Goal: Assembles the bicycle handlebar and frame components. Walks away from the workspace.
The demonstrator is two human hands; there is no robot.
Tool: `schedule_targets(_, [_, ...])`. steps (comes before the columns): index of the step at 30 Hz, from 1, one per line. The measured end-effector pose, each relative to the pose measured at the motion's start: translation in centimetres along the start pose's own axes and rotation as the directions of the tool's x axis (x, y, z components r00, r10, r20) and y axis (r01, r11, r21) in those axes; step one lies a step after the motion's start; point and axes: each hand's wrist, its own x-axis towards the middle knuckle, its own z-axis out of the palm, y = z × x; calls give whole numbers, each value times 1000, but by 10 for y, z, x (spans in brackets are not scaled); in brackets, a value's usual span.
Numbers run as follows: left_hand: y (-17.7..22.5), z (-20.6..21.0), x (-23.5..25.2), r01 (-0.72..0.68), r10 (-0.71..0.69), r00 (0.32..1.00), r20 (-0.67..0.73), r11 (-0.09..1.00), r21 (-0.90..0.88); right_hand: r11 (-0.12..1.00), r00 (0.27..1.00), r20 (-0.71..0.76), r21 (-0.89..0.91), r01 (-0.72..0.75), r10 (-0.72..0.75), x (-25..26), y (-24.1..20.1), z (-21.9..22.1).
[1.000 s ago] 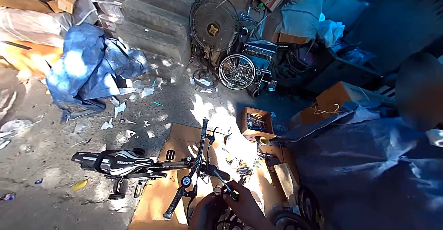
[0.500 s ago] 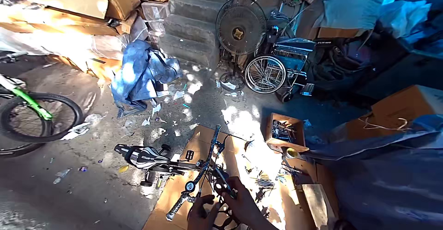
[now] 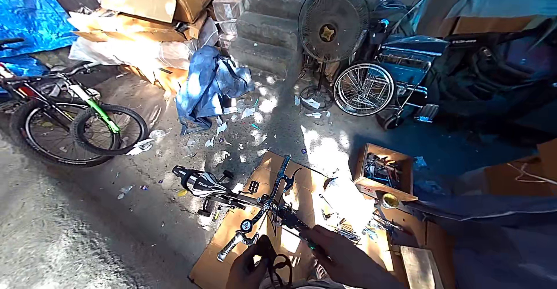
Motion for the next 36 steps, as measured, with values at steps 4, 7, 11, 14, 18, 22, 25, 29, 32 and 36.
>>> schedule_targets(4, [8,-14,-4,-6,6,1000,8,1000,16,984,986,81,-88,155,-148,-26,-11,-21])
schedule_targets(7, [14,-21,-1,-13,12,999,30,1000,19,972,984,29,-158,176,-174,-32,-19,-19])
schedule_targets(11, [6,-28,3,-56,58,996,62,998,-35,977,987,21,-139,161,-160,-28,-31,-12])
schedule_targets(14, [-2,-35,6,-78,77,995,68,997,12,982,991,20,-135,132,-131,-22,-39,-3])
schedule_targets(18, [-11,-49,8,-167,153,985,82,967,192,992,992,82,-67,103,-98,-14,-46,5])
schedule_targets(22, [-21,-68,11,-249,233,967,99,948,198,996,992,108,76,50,-58,-10,-50,14])
schedule_targets(25, [-26,-77,13,-250,236,967,94,952,178,993,995,88,115,40,-50,-9,-57,21])
schedule_targets(29, [-33,-79,14,-250,230,966,116,947,203,993,996,72,104,52,-60,-5,-65,27])
schedule_targets(32, [-34,-83,14,-275,255,961,110,930,245,992,995,86,121,39,-50,-3,-66,31])
schedule_targets(36, [-38,-87,13,-379,356,925,133,893,243,892,967,248,422,-163,59,-3,-70,30])
